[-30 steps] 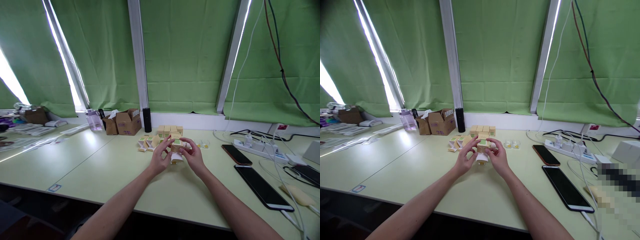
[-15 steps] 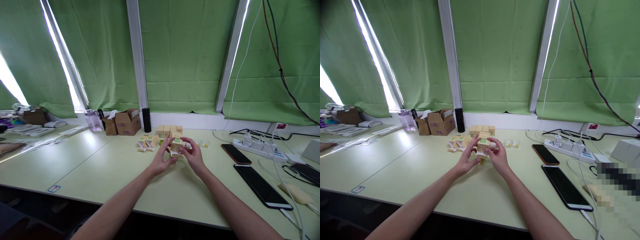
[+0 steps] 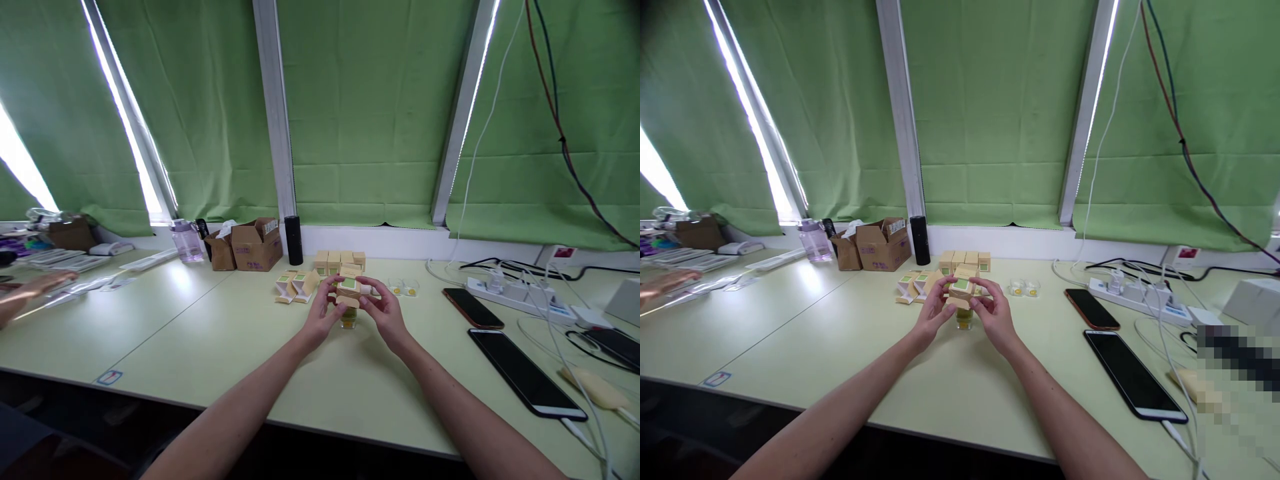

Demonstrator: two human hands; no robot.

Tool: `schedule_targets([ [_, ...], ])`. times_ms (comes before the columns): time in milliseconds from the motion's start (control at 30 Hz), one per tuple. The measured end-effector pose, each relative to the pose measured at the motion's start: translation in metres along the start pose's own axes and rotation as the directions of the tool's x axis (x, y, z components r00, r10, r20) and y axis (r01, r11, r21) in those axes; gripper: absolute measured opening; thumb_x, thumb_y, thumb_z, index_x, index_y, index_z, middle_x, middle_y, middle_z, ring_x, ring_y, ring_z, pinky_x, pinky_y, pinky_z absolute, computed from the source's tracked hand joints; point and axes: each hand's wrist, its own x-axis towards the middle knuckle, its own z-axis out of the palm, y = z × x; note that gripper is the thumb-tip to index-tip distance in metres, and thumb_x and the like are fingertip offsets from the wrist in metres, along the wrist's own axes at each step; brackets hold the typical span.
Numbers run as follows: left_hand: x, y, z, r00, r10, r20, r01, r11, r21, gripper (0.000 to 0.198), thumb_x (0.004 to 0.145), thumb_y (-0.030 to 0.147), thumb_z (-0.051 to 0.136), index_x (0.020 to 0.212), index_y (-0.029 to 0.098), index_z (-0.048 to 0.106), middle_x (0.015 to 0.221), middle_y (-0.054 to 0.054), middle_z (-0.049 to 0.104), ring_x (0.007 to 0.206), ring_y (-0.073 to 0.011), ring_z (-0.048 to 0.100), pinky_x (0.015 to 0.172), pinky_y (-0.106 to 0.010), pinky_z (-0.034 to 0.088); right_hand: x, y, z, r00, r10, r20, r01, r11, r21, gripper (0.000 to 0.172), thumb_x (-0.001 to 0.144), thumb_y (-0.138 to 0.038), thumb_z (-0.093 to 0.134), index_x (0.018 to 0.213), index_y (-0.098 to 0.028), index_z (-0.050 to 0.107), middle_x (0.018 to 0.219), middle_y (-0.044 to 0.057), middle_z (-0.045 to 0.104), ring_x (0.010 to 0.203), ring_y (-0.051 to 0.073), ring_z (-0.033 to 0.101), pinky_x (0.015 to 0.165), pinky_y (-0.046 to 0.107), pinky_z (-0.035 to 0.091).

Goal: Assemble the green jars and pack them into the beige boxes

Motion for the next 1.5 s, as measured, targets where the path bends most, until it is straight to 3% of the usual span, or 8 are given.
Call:
schedule_targets([
  [167,0.0013,0.0021,0.0001,0.999,-0.024,-0.027,0.023,0.998,-0.063,0.055,0.090,0.049,0.069,0.135,0.025,0.049,0.117,-0.007,0.058,0.108,-0.0235,0.056,0.094,-0.035,0.047,-0.0010,0.0027,0.0014,0.999,-0.040,0.024,0.040,0.999,0.019,0.044,0.088,-0.048,0.075,0.128,-0.033,0.066,0.136,0.007,0.062,0.094,0.021,0.073,0.097,0.046,0.060],
  [767,0.0031,0.0043,0.0039,0.995,-0.056,-0.077,0.050,0.996,-0.080,0.046,0.088,0.044,0.068,0.125,0.024,0.050,0.107,-0.005,0.060,0.093,-0.0200,0.057,0.084,-0.033,0.045,-0.0029,-0.0005,0.0042,0.998,-0.059,0.035,0.057,0.997,0.055,0.045,0.083,-0.042,0.082,0.125,-0.034,0.068,0.137,0.007,0.047,0.097,0.021,0.072,0.091,0.041,0.062],
  [1133,0.0029,0.0012,0.0043,0.995,-0.042,-0.091,0.035,0.997,-0.072,0.041,0.090,0.044,0.067,0.122,0.024,0.050,0.108,-0.004,0.057,0.094,-0.0192,0.054,0.085,-0.031,0.043,-0.0034,0.0023,0.0062,0.999,-0.043,0.020,0.043,0.998,0.043,0.048,0.078,-0.040,0.086,0.122,-0.035,0.069,0.136,0.006,0.046,0.093,0.019,0.072,0.091,0.042,0.064],
  [1333,0.0022,-0.0029,0.0041,0.994,0.024,-0.108,-0.023,1.000,0.007,0.040,0.093,0.046,0.066,0.123,0.025,0.052,0.122,-0.008,0.055,0.114,-0.0238,0.053,0.094,-0.035,0.044,-0.0027,0.0014,0.0078,0.999,-0.042,-0.002,0.042,0.999,0.033,0.050,0.075,-0.041,0.089,0.121,-0.034,0.069,0.137,0.006,0.046,0.091,0.019,0.072,0.089,0.043,0.065],
  [1500,0.0018,-0.0041,0.0052,0.990,0.085,-0.114,-0.073,0.992,0.108,0.037,0.096,0.045,0.064,0.125,0.025,0.052,0.127,-0.010,0.052,0.116,-0.0237,0.053,0.090,-0.034,0.045,-0.0021,-0.0015,0.0081,0.998,-0.054,-0.031,0.054,0.998,0.016,0.050,0.075,-0.043,0.089,0.120,-0.032,0.070,0.135,0.006,0.048,0.090,0.018,0.073,0.089,0.040,0.065],
])
